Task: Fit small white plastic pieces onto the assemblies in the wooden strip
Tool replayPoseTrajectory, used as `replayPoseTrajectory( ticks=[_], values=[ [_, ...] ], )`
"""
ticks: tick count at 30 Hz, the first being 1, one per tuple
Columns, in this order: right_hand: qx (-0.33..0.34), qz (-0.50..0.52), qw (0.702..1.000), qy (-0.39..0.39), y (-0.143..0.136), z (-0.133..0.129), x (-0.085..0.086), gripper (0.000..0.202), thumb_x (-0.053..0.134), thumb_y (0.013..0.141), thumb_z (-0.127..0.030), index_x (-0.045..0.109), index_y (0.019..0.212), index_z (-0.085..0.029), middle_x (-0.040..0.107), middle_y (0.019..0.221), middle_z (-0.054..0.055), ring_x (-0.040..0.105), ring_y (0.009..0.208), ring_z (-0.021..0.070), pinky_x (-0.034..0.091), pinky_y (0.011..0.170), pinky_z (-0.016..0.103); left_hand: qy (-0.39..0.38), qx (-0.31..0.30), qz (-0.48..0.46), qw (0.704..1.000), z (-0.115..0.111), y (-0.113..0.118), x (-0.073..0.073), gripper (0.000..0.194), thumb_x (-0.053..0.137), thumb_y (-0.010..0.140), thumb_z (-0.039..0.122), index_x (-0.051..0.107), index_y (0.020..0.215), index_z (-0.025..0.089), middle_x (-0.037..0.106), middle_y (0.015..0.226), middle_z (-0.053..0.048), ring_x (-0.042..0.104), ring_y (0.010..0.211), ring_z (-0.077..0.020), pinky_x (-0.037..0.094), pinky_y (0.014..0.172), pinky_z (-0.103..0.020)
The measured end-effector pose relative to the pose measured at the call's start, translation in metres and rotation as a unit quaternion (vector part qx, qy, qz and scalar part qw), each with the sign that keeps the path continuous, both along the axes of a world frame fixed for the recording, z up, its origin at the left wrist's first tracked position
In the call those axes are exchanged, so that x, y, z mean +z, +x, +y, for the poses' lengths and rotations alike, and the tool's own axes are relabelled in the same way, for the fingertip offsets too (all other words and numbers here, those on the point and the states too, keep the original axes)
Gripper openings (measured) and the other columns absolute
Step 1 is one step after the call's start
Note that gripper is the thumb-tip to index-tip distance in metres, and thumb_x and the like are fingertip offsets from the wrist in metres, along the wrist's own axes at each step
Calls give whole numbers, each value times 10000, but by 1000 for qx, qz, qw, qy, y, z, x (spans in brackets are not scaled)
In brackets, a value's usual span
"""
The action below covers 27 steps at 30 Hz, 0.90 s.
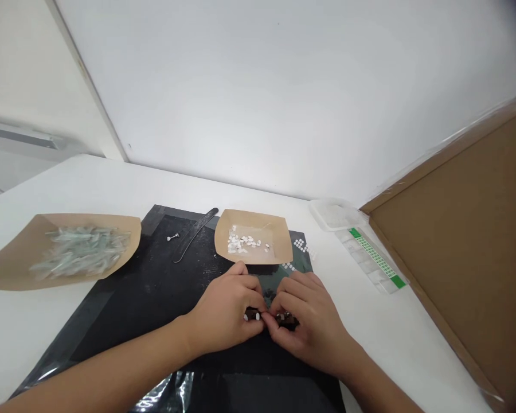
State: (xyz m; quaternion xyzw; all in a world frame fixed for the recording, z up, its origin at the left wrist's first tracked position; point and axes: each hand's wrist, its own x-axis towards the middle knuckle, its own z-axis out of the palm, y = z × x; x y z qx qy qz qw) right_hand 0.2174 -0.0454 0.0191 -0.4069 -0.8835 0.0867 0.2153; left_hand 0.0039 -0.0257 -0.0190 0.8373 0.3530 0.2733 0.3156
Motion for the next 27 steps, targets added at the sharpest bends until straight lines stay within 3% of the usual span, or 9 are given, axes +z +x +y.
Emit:
replayPoseTrajectory(
  ticks=[5,11,15,19,24,27],
  values=[
    [67,0,997,-37,15,7,2,118,687,972,-305,661,904,-213,647,857,26,545,832,210,373,760,370,12,-18,6,1000,0,-1,4,41,810,847,242,803,807,237,726,821,-15,497,861,-215,430,760,-343],
    [41,-5,999,-29,33,18,2,171,604,1049,-280,648,902,-205,638,858,37,535,829,208,410,746,352,46,-39,36,998,3,-4,7,118,837,855,360,792,854,251,706,842,-13,510,883,-220,431,743,-327],
    [23,-11,999,-19,42,22,5,230,538,1060,-233,587,837,-204,597,812,27,524,809,201,413,719,334,126,-67,50,988,6,-10,11,329,793,873,541,774,919,216,686,872,-43,519,888,-237,448,725,-336],
    [9,-1,1000,-20,44,22,11,235,537,1033,-208,542,798,-211,575,789,18,525,792,195,418,699,323,212,-82,64,972,9,-14,20,286,539,1069,331,717,914,171,678,861,-64,530,850,-219,484,808,-365],
    [41,29,997,-51,40,18,15,97,584,973,-155,624,904,-210,619,840,18,560,825,194,452,738,322,239,-87,75,964,14,-17,26,285,425,1092,224,665,950,163,712,927,-84,570,894,-225,527,883,-378],
    [75,34,993,-84,37,14,16,70,652,933,-156,668,962,-218,642,888,19,591,861,194,478,767,322,232,-72,64,968,14,-19,26,251,388,1059,145,635,1100,170,721,960,-75,600,930,-224,554,841,-354]
  ],
)
